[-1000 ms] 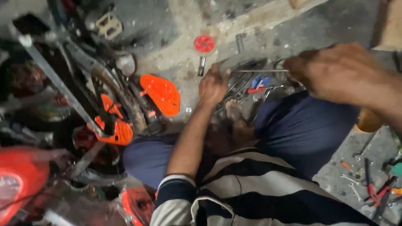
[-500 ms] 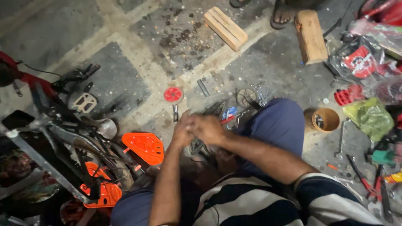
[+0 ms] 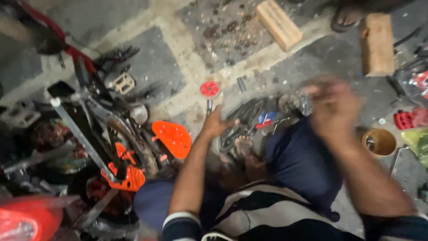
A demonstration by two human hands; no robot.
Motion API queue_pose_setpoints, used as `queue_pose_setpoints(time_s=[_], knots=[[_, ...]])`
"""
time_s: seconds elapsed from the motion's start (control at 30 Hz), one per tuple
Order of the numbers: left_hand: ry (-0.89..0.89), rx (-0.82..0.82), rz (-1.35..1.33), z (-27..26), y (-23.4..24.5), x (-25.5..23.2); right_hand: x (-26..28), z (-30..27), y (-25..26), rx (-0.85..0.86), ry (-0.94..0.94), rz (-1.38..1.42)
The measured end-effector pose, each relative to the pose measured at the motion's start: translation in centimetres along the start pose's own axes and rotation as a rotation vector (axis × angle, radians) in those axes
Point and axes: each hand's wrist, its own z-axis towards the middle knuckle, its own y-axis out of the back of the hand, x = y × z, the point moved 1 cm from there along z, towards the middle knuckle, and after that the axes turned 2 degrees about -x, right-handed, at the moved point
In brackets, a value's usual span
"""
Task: The person sits on the floor and disassembles a bicycle wheel. They remove the tire and inner tube, then detach the brake assembly and axle components from the rim. The person handles the wheel parts and tools directly with their hands.
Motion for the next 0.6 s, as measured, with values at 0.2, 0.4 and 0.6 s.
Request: queue_pose_setpoints(time_s=[0.2,0.4,0.6], knots=[[0.176,0.105,0.182,5.3,-1.7,-3.8,-11.1,-8.1,15.0,-0.059,-0.639,-0.47],[0.199,0.107,0.131,4.7,-0.2,-4.2,-18.1,-18.4,18.4,-0.013,-1.077,-0.488],[0.003,0.002,0.048,4.8,1.2,1.0,-19.4,-20.9,17.5,0.009,-1.151,-0.414]])
